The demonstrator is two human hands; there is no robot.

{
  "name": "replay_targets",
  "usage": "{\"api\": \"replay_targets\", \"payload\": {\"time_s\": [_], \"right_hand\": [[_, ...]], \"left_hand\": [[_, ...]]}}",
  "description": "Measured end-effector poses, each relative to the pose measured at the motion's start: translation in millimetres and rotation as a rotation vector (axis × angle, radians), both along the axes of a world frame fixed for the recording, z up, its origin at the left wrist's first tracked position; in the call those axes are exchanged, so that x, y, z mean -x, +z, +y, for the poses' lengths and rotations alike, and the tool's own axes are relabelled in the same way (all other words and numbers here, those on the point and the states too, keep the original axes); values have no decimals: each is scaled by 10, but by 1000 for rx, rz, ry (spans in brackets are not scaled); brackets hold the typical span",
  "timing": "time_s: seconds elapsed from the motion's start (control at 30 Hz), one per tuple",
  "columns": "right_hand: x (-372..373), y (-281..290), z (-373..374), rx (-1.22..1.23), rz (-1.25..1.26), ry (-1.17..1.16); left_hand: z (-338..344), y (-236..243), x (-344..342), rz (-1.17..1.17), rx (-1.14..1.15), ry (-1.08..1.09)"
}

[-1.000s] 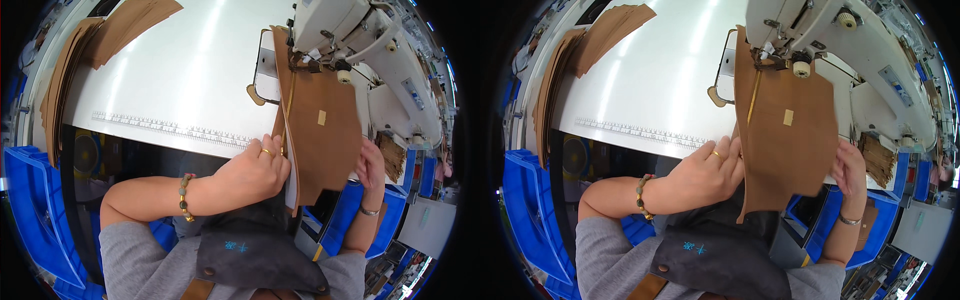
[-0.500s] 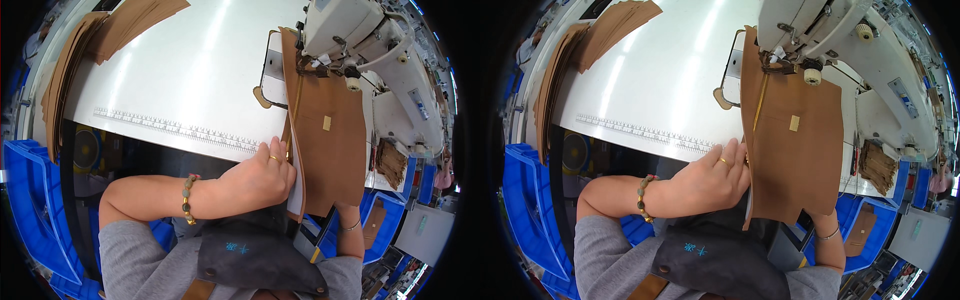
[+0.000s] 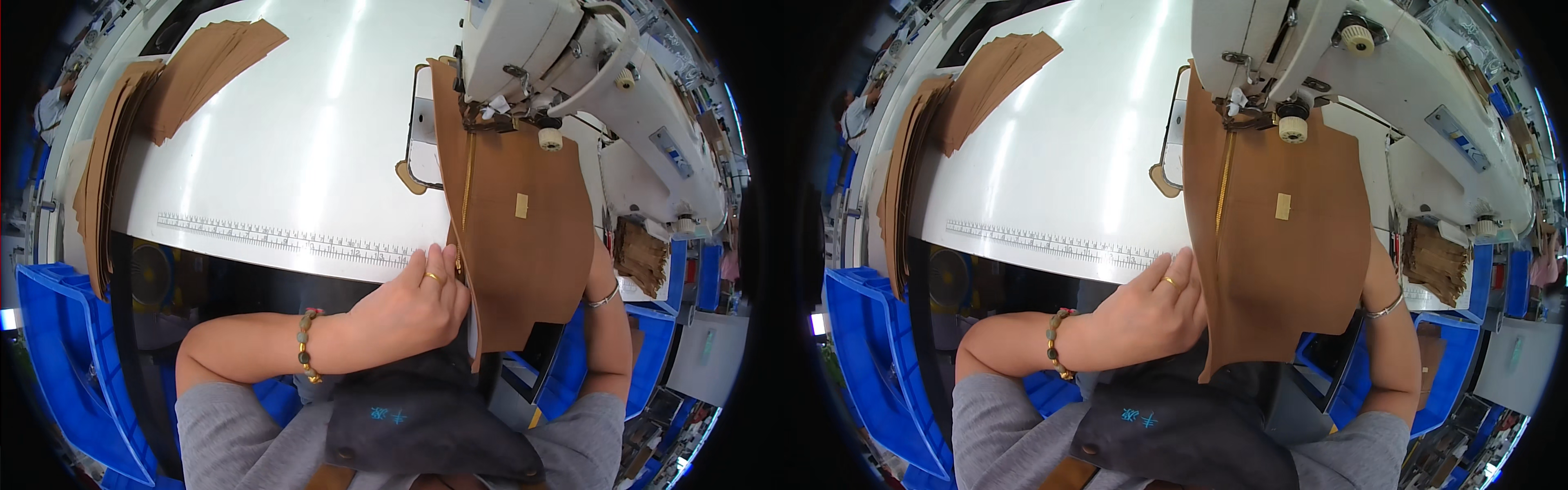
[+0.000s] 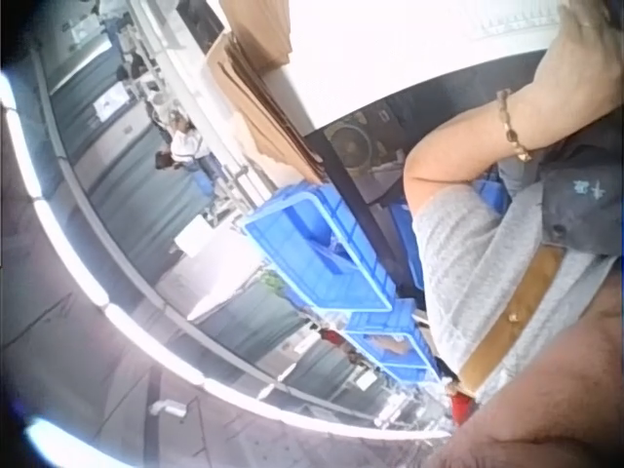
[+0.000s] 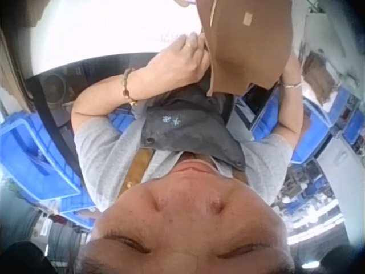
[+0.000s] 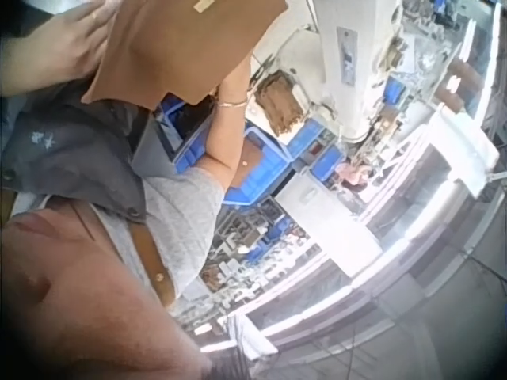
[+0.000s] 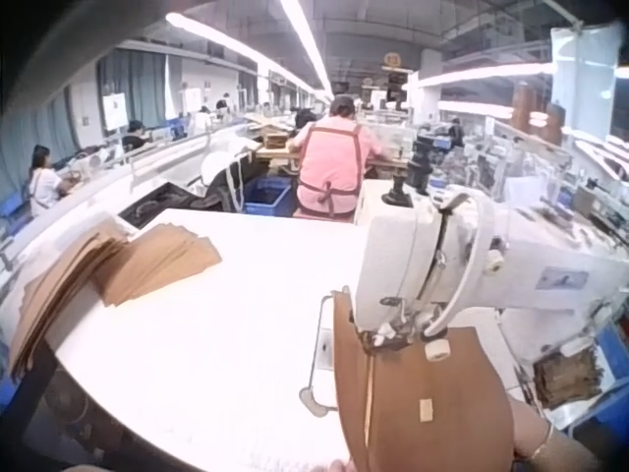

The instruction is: The recorder is stitching together components of a leather bag or wallet using a specialized industrial sewing machine.

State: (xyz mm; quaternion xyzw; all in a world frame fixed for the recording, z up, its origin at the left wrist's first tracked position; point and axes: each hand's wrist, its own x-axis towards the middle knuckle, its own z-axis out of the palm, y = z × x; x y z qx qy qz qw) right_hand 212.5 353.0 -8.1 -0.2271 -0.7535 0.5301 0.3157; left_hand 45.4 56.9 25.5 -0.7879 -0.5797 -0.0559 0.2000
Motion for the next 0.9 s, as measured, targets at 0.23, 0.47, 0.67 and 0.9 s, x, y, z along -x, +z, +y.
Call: {"api": "replay_targets", "payload": {"time_s": [0.23,0.47,0.67,0.9], "right_hand": [[-170,462,46,-911,-433,-31],[-125,639,-964,-653,-279,88],[-48,254,-1529,-660,-330,319],[-107,239,-1669,-921,-399,286]], "left_hand": [[-13,4,39,-39,53,-32],[-122,-37,-26,-13,134,-13],[-287,-126,-18,-457,122,-22],[-408,-135,127,-432,102,121]]}}
